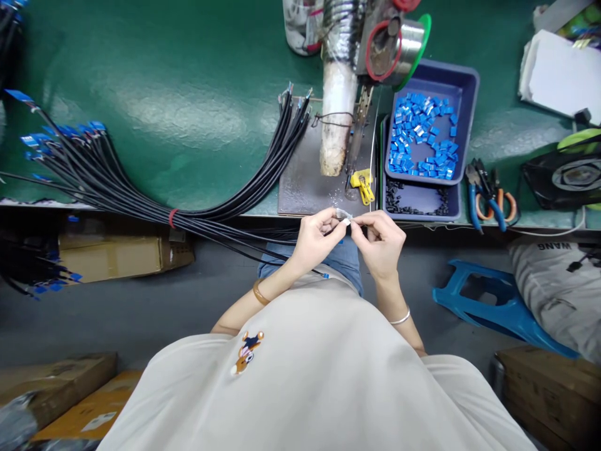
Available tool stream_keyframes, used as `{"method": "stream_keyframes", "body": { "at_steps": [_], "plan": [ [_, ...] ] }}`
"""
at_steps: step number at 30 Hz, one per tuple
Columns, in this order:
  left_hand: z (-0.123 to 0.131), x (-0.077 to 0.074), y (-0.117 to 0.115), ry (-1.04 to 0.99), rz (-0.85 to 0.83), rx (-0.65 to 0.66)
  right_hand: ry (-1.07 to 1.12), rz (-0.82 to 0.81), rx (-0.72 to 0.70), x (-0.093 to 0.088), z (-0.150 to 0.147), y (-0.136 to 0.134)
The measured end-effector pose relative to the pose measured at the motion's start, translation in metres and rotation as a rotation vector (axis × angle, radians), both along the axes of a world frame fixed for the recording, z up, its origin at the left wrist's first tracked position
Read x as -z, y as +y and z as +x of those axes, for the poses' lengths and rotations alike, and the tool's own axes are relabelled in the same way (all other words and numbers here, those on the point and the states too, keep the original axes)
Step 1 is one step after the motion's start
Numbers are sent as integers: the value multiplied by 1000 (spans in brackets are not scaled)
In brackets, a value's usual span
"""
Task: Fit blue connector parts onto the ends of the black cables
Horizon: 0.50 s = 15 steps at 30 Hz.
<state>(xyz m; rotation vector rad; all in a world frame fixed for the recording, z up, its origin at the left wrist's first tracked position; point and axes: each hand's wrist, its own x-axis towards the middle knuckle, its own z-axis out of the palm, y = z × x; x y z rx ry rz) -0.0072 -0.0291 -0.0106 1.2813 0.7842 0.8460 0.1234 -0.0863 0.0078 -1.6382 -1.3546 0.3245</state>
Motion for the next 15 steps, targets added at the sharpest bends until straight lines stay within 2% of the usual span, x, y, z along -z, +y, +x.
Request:
{"method": "stream_keyframes", "body": {
  "at_steps": [4,8,11,15],
  "plan": [
    [0,-2,-1,58,89,12,265,-95,-7,0,6,-2],
    [0,-6,1,5,20,66,494,-141,-5,5,15,-2],
    [-1,-10,5,-44,-107,108,467,-108,6,3,17,-3],
    [-1,-14,10,-101,-216,156,319,-76,-16,-6,14,-7]
  ]
}}
